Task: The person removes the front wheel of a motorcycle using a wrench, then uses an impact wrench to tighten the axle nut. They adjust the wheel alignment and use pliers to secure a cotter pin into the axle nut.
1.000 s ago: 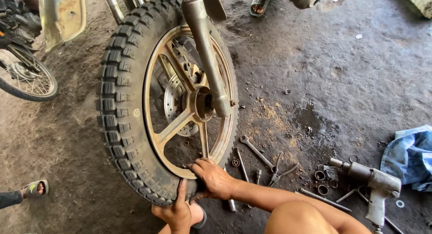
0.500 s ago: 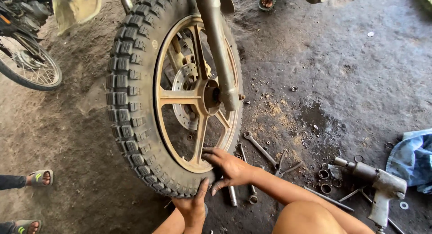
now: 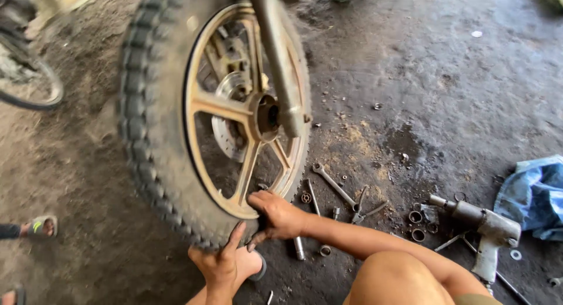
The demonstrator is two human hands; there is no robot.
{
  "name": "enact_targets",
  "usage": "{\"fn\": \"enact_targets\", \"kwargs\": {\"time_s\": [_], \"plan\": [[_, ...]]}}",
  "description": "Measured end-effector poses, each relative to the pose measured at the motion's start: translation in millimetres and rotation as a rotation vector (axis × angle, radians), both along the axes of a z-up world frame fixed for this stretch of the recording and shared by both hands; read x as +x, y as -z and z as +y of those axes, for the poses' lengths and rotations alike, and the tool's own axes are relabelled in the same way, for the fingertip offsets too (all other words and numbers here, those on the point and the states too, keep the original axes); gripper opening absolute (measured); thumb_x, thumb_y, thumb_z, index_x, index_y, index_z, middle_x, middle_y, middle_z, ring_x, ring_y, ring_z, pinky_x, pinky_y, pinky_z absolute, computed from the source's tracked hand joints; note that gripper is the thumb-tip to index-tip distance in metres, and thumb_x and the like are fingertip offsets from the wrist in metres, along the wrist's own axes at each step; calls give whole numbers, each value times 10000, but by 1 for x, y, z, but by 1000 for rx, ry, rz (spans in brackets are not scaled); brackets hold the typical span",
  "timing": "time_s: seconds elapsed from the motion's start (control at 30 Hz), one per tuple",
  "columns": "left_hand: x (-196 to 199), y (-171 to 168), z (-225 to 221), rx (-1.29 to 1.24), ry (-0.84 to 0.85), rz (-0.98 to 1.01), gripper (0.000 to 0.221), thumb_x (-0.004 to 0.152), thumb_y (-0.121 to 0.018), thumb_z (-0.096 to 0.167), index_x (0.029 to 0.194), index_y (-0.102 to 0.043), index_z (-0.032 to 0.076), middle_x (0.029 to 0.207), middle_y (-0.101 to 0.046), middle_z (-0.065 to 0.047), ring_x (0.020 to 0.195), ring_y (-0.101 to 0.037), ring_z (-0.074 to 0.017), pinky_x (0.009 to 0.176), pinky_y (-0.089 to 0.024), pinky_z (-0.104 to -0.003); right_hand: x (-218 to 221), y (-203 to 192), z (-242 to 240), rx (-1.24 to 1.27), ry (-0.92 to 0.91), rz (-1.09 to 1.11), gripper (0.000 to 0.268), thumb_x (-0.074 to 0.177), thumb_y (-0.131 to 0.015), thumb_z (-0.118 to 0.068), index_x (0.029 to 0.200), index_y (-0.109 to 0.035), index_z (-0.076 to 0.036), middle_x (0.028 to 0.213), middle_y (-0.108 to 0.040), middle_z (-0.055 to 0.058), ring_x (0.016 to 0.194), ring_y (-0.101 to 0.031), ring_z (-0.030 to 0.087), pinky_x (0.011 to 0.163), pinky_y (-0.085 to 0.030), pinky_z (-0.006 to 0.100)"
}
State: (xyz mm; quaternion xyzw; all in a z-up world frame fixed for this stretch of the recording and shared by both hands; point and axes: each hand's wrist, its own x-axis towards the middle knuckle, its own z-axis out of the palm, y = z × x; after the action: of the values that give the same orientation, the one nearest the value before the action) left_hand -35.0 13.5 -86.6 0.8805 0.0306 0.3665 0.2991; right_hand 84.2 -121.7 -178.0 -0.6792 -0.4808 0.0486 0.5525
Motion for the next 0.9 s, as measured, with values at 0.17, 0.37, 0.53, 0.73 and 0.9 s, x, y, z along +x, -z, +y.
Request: {"fn": "enact_targets", "kwargs": {"time_s": [0.17, 0.37, 0.53, 0.73, 0.9], "plan": [[-3, -19, -26, -619, -113, 204, 422, 704, -871, 27, 1082, -708, -63, 1045, -760, -111, 886, -704, -177, 798, -566, -348, 15, -11, -1, 64, -375, 396, 765, 781, -864, -421, 1330, -556, 15, 1291, -678, 182, 1226, -659, 322, 1041, -519, 424], [-3, 5, -4, -374, -155, 196, 166, 750, -828, 23, 893, -773, -41, 821, -791, -111, 698, -744, -198, 690, -584, -327, -4, -19, 10, 56, -128, 357, 727, 806, -875, -356, 1385, -593, -19, 1270, -713, 174, 1214, -664, 281, 1035, -521, 400], [8, -10, -6, -473, -233, 178, 187, 732, -819, 17, 895, -757, -49, 844, -786, -108, 716, -749, -201, 664, -590, -325, -15, -26, 24, 33, -49, 624, 682, 760, -891, -309, 1336, -647, -35, 1236, -759, 131, 1157, -715, 232, 1008, -564, 359], [15, -59, -23, -484, -210, 201, 393, 701, -869, 51, 1034, -693, -60, 995, -763, -142, 862, -720, -203, 777, -567, -325, 8, -29, -4, 99, -302, 462, 899, 742, -889, -389, 1435, -521, 50, 1331, -658, 206, 1257, -616, 308, 1071, -507, 401], [10, -44, -26, -269, -156, 186, 513, 708, -852, 113, 1159, -628, 15, 1142, -707, -198, 998, -685, -278, 899, -523, -411, 36, 32, -21, -53, -259, -122, 1080, 660, -920, -496, 1444, -463, 88, 1381, -558, 276, 1284, -539, 427, 1088, -449, 481]]}}
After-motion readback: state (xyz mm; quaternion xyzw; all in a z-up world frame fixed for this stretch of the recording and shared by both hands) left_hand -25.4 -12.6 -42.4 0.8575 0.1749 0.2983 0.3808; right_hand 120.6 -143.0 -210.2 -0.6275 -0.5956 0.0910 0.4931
